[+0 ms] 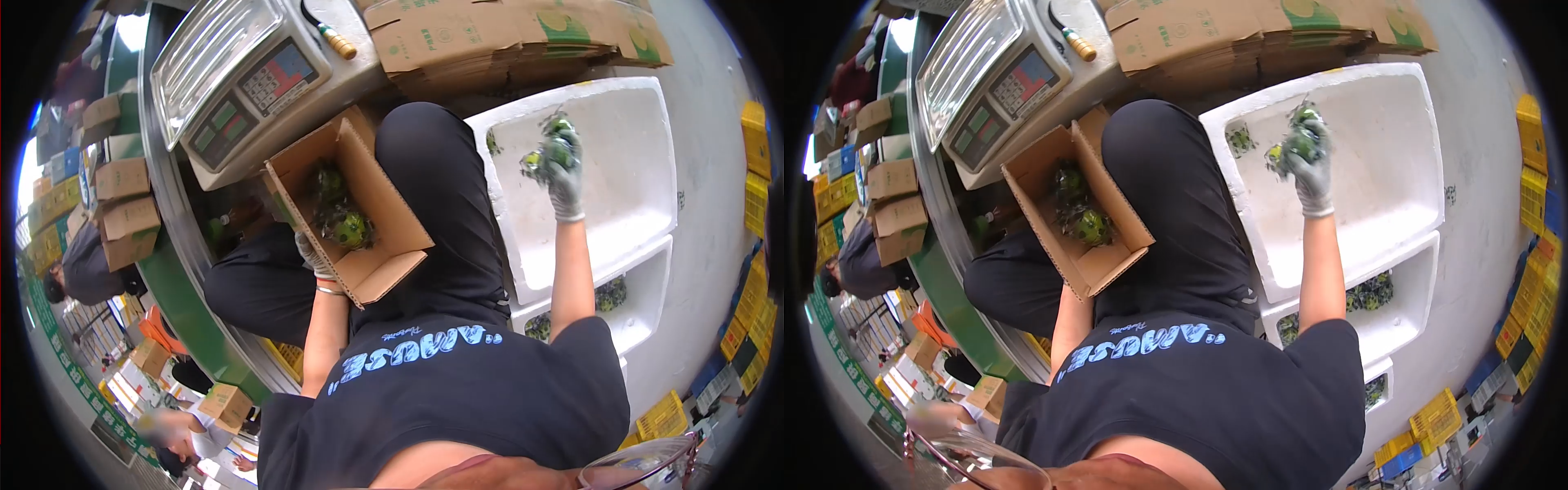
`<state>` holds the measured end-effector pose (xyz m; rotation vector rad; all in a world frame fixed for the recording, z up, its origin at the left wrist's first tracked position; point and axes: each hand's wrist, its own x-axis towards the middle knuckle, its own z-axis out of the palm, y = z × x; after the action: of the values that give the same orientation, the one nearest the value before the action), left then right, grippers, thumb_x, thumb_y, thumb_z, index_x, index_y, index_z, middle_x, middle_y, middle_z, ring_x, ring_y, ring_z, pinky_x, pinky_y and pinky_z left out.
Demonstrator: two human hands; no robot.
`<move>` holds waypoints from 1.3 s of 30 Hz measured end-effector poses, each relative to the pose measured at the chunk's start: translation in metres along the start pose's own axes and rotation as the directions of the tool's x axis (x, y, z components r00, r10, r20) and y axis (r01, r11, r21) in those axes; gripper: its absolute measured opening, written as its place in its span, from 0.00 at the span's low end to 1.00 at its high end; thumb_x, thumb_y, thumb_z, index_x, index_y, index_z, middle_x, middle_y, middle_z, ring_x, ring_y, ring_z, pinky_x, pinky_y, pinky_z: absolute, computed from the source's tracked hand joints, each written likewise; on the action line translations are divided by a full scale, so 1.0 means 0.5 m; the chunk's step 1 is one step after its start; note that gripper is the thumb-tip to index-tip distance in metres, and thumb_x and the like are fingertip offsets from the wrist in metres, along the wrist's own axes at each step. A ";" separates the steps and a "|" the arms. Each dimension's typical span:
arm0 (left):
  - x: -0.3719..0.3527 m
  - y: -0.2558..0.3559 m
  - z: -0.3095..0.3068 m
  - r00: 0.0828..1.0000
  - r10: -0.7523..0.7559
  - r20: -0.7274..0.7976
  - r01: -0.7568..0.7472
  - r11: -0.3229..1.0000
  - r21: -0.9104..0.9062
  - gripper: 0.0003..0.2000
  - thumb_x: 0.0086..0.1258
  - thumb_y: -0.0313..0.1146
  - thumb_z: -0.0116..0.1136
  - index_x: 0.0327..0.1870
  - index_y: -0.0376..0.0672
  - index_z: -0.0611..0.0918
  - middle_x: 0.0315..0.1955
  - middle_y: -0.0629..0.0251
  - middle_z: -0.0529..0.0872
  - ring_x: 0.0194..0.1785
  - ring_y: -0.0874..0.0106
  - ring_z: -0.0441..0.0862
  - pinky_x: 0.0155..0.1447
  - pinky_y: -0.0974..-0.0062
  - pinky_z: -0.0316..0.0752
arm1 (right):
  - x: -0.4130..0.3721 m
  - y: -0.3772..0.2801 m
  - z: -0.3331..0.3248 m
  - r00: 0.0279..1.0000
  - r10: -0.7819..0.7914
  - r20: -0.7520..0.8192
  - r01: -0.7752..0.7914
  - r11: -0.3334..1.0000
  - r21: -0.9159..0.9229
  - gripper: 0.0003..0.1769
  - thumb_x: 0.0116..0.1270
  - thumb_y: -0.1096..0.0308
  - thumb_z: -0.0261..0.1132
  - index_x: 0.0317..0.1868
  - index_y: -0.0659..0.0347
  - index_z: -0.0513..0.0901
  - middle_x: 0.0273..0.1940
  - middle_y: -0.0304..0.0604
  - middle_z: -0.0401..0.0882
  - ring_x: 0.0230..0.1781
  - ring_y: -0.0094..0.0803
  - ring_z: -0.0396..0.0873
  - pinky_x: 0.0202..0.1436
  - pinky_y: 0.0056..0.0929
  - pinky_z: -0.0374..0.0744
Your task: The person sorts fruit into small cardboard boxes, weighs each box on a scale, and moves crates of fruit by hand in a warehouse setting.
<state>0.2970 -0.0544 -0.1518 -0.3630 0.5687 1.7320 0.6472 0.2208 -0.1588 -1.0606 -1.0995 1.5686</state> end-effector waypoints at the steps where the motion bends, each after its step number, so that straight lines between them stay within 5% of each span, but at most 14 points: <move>1: 0.002 -0.005 0.003 1.000 0.000 0.016 0.000 1.000 -0.006 0.32 0.64 0.56 0.51 0.64 0.44 0.67 0.60 0.57 0.71 0.62 0.62 0.70 0.65 0.58 0.67 | -0.028 -0.087 0.043 0.999 -0.027 0.027 0.021 0.982 0.186 0.32 0.56 0.63 0.67 0.60 0.56 0.66 0.52 0.49 0.72 0.43 0.39 0.78 0.47 0.37 0.80; 2: 0.008 -0.011 0.005 1.000 -0.010 0.029 0.010 1.000 -0.012 0.32 0.64 0.56 0.51 0.64 0.45 0.67 0.60 0.57 0.71 0.62 0.62 0.70 0.65 0.58 0.67 | -0.056 -0.150 0.103 0.995 -0.096 0.007 0.087 0.929 0.361 0.31 0.57 0.63 0.66 0.60 0.56 0.66 0.52 0.49 0.72 0.43 0.40 0.79 0.47 0.39 0.81; 5: 0.024 -0.021 0.014 0.997 -0.026 0.069 0.027 1.000 -0.015 0.33 0.64 0.57 0.52 0.65 0.45 0.67 0.60 0.57 0.71 0.62 0.61 0.70 0.65 0.58 0.67 | -0.100 -0.306 0.250 0.822 0.346 0.451 -0.569 0.497 0.655 0.29 0.55 0.64 0.66 0.58 0.59 0.70 0.54 0.49 0.73 0.53 0.41 0.76 0.49 0.39 0.80; 7: 0.033 -0.027 0.019 0.994 -0.047 0.094 0.048 0.999 -0.014 0.33 0.64 0.57 0.52 0.65 0.45 0.67 0.60 0.57 0.71 0.62 0.61 0.70 0.65 0.57 0.67 | -0.127 -0.339 0.331 0.835 0.094 0.542 -0.304 0.900 0.313 0.30 0.54 0.69 0.65 0.59 0.62 0.70 0.53 0.49 0.75 0.54 0.41 0.76 0.50 0.34 0.79; 9: 0.039 -0.029 0.022 0.992 -0.067 0.111 0.069 0.998 -0.012 0.33 0.63 0.57 0.53 0.65 0.45 0.67 0.60 0.57 0.71 0.62 0.61 0.70 0.65 0.57 0.67 | -0.132 -0.349 0.345 0.764 -0.041 0.644 0.100 0.994 -0.055 0.31 0.53 0.75 0.64 0.60 0.63 0.70 0.52 0.49 0.76 0.51 0.36 0.78 0.47 0.28 0.78; 12: 0.038 -0.029 0.017 0.989 -0.099 0.106 0.104 0.994 -0.037 0.34 0.63 0.57 0.53 0.65 0.45 0.67 0.61 0.57 0.71 0.62 0.61 0.70 0.65 0.57 0.67 | -0.100 -0.324 0.286 0.961 0.049 0.271 -0.079 0.992 0.101 0.21 0.60 0.79 0.61 0.55 0.63 0.74 0.47 0.45 0.80 0.44 0.25 0.79 0.44 0.21 0.78; 14: 0.030 -0.020 0.013 0.991 -0.096 0.098 0.100 0.995 -0.030 0.34 0.63 0.58 0.53 0.65 0.45 0.67 0.61 0.58 0.71 0.62 0.61 0.70 0.65 0.57 0.67 | -0.020 -0.261 0.179 0.999 0.049 0.003 -0.048 0.976 -0.213 0.13 0.63 0.79 0.57 0.49 0.64 0.76 0.40 0.43 0.83 0.37 0.23 0.80 0.39 0.20 0.79; 17: 0.022 -0.003 0.011 0.993 -0.080 0.082 0.081 0.997 -0.011 0.34 0.62 0.58 0.54 0.65 0.46 0.67 0.61 0.58 0.71 0.62 0.61 0.70 0.65 0.56 0.67 | 0.084 -0.046 0.041 0.968 0.228 -0.105 -0.227 0.618 -0.752 0.14 0.58 0.69 0.61 0.45 0.61 0.83 0.36 0.47 0.84 0.35 0.32 0.83 0.40 0.27 0.80; 19: 0.024 0.002 0.009 0.995 -0.069 0.076 0.069 0.998 -0.003 0.35 0.62 0.58 0.54 0.65 0.46 0.67 0.61 0.58 0.71 0.62 0.61 0.70 0.65 0.56 0.67 | 0.122 0.108 -0.005 0.910 0.412 0.048 -0.029 0.180 -0.983 0.20 0.56 0.62 0.64 0.50 0.56 0.81 0.48 0.48 0.81 0.49 0.42 0.80 0.55 0.33 0.75; 27: 0.032 -0.004 0.013 0.996 0.008 0.086 -0.005 0.999 -0.039 0.36 0.61 0.59 0.55 0.66 0.46 0.67 0.61 0.58 0.71 0.62 0.60 0.70 0.65 0.56 0.68 | 0.106 0.281 0.069 0.857 0.507 -0.091 -0.018 -0.147 -0.989 0.18 0.64 0.58 0.53 0.52 0.52 0.73 0.49 0.52 0.78 0.52 0.48 0.77 0.52 0.46 0.75; 32: 0.016 -0.013 0.011 0.990 0.087 0.109 -0.077 0.993 -0.087 0.36 0.60 0.59 0.56 0.66 0.47 0.66 0.61 0.58 0.71 0.62 0.60 0.70 0.65 0.55 0.68 | 0.149 0.346 -0.022 0.931 0.354 -0.089 -0.138 0.114 -0.984 0.19 0.65 0.54 0.52 0.43 0.62 0.74 0.42 0.56 0.82 0.48 0.50 0.79 0.46 0.47 0.77; 35: 0.020 -0.019 0.015 0.985 0.112 0.129 -0.101 0.991 -0.091 0.37 0.60 0.60 0.56 0.66 0.47 0.66 0.61 0.58 0.71 0.62 0.60 0.70 0.64 0.55 0.68 | 0.106 0.082 0.055 0.955 0.192 -0.227 -0.287 0.400 -0.870 0.18 0.56 0.59 0.65 0.40 0.63 0.73 0.31 0.47 0.80 0.33 0.36 0.80 0.39 0.35 0.77; 37: 0.029 -0.022 0.020 0.985 0.123 0.120 -0.112 0.990 -0.090 0.37 0.59 0.60 0.57 0.66 0.47 0.66 0.61 0.58 0.71 0.62 0.60 0.71 0.64 0.55 0.68 | 0.071 0.016 0.021 0.994 0.009 -0.107 -0.062 0.858 -0.510 0.21 0.58 0.63 0.63 0.52 0.59 0.73 0.44 0.48 0.79 0.41 0.37 0.80 0.41 0.34 0.80; 39: 0.048 -0.020 0.017 0.989 0.128 0.076 -0.117 0.985 -0.125 0.34 0.60 0.57 0.57 0.64 0.46 0.70 0.58 0.60 0.76 0.57 0.60 0.76 0.59 0.53 0.73 | -0.034 -0.189 0.192 0.961 -0.274 0.047 0.275 0.960 -0.042 0.24 0.60 0.69 0.60 0.58 0.59 0.69 0.49 0.49 0.75 0.47 0.38 0.77 0.43 0.34 0.80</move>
<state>0.3016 -0.0283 -0.1591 -0.3441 0.4342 1.8964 0.5779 0.2047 -0.0435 -0.8677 -1.2596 1.3526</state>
